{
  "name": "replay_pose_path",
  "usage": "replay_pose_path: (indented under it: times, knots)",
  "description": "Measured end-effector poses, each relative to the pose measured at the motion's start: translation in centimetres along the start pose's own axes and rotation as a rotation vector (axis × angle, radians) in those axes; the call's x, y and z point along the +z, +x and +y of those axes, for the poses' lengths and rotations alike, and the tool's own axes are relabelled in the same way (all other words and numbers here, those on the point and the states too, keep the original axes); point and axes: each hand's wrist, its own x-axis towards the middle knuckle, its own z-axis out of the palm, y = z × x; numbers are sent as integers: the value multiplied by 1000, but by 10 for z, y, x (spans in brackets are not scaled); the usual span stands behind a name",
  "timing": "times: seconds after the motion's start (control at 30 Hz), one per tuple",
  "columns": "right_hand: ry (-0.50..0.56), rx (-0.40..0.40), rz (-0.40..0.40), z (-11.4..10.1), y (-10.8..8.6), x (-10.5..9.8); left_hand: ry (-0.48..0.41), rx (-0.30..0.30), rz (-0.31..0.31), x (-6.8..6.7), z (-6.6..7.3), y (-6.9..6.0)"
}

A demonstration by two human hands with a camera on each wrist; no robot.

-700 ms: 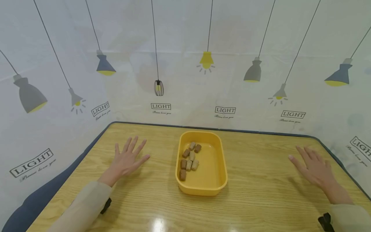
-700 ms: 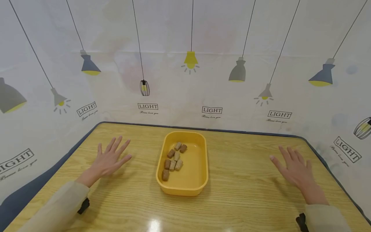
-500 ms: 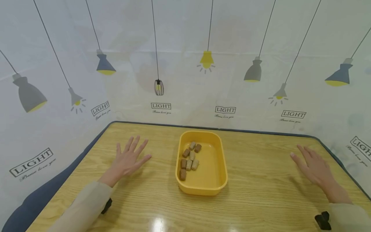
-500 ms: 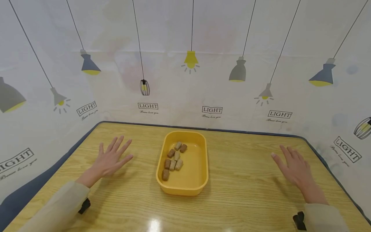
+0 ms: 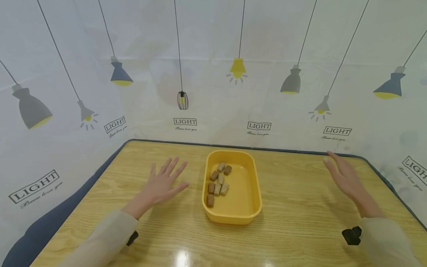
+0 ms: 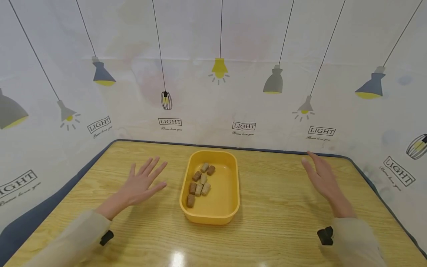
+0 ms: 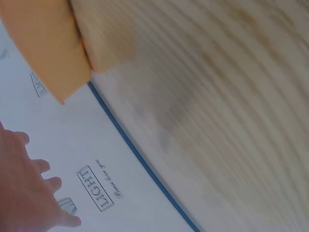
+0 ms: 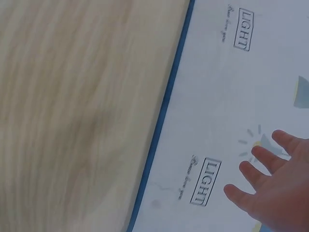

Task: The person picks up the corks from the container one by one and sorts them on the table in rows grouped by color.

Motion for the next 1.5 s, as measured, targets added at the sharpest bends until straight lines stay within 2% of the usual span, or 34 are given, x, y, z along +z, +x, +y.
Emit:
replay_pose_path:
  times: [0.13,0.3,0.63,0.97,1.17,1.37,1.5]
  knots:
    - [47,29,-16,-16,11,3,-7,44,-14,-1,12,1]
    - [110,12,-15,-36,25,11,-9,91,-27,1,25,1]
    - [133,-3,-49,-76,56,29,13,181,-38,6,43,-1]
    - [188,-41,-57,-119,86,50,3,209,-107,14,54,-4]
    - [251,-42,-111,-146,97,68,1,240,-108,16,58,-5]
    - [305,-29,-170,-171,106,91,-22,235,-116,16,60,-6]
    - [332,-26,-239,-185,109,109,-20,230,-112,16,61,-7]
